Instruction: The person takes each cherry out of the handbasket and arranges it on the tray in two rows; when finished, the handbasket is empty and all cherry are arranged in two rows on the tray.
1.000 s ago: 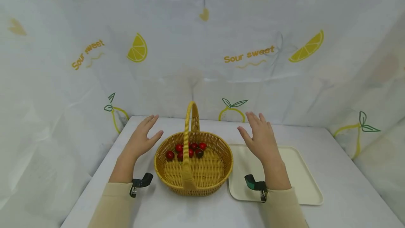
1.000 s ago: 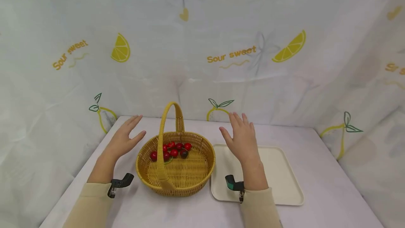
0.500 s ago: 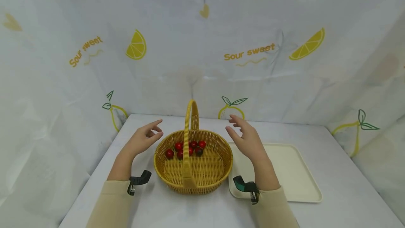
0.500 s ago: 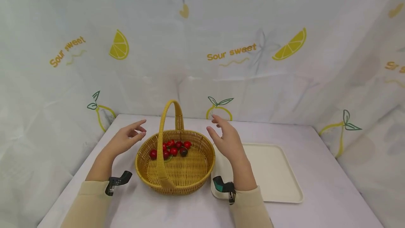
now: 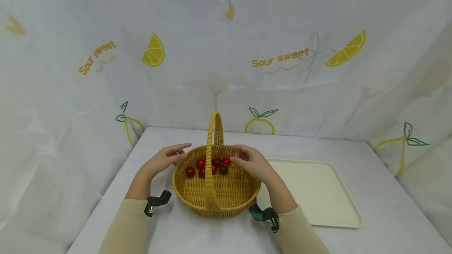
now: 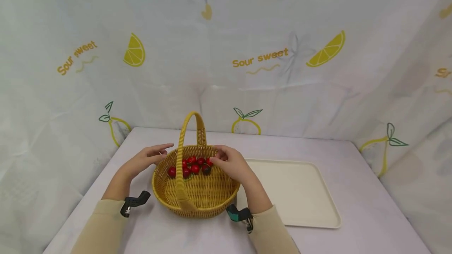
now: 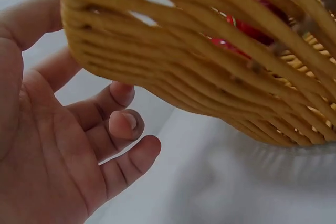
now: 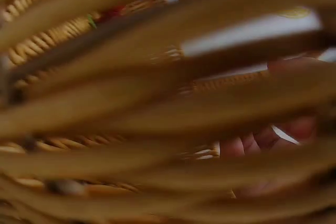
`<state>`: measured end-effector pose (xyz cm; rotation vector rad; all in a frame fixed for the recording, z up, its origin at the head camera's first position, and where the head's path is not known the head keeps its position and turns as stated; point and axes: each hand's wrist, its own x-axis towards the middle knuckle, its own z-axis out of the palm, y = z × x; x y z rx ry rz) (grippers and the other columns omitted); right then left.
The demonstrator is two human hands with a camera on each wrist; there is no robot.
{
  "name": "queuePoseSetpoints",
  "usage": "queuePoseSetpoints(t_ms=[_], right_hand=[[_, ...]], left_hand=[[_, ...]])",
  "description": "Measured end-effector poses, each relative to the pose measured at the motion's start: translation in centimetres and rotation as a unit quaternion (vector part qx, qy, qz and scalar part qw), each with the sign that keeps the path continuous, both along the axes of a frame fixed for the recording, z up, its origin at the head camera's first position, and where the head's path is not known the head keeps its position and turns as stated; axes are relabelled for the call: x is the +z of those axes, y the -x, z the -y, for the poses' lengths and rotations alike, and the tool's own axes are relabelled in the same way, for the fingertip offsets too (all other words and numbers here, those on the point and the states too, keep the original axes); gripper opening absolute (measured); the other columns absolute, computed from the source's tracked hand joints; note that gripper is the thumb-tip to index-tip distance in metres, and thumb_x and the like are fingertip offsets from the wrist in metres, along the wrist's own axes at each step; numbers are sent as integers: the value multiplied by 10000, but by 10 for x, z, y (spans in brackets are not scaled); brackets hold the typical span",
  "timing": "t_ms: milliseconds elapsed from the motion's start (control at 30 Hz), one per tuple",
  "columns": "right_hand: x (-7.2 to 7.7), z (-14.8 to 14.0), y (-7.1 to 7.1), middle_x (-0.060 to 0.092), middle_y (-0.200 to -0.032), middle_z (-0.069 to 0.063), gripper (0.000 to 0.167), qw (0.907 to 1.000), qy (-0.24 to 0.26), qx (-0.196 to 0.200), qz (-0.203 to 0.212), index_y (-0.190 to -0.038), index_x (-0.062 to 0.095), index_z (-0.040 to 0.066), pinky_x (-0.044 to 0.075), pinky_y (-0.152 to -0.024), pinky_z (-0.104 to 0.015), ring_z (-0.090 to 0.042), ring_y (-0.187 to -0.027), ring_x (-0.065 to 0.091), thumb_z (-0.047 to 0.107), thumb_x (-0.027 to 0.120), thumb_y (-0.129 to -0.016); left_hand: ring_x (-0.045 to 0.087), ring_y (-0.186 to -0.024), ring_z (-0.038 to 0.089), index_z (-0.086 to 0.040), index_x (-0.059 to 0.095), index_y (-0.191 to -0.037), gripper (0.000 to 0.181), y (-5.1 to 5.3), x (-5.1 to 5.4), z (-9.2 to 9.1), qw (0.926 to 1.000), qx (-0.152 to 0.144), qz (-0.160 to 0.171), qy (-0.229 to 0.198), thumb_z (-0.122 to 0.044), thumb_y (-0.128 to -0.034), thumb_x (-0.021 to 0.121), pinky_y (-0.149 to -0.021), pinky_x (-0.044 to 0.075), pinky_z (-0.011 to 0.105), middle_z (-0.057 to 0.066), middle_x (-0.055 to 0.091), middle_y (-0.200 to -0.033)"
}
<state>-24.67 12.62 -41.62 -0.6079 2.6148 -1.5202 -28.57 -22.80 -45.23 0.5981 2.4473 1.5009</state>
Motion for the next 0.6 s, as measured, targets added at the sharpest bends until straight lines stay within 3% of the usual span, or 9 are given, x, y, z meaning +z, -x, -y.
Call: queuePoseSetpoints(t_ms=[133,333,600], right_hand=[[-10,7,3,618,-939,-30,423,9996,-18,123,266,-1380,625,50,474,-701,-328,-200,-832,553,217,685,-996],[-22,15,7,606,-900,-25,401,9985,-165,211,478,-1345,649,59,458,-696,-334,-187,-814,540,217,703,-980],[-28,25,13,607,-843,-26,378,9939,-733,275,778,-1304,676,61,445,-653,-309,-170,-754,529,160,739,-945]], left_hand=[[529,-1031,291,-183,540,-1513,495,2,-9,3,9994,21,280,-190,-266,-1029,603,-889,467,464,132,570,-1160],[408,-1407,351,-216,549,-1510,531,3,-23,6,9969,-26,622,-478,-281,-992,643,-1131,295,643,86,530,-1499],[412,-1426,341,-223,529,-1525,548,3,-27,6,9944,-66,838,-635,-277,-989,628,-1133,296,645,62,504,-1539]])
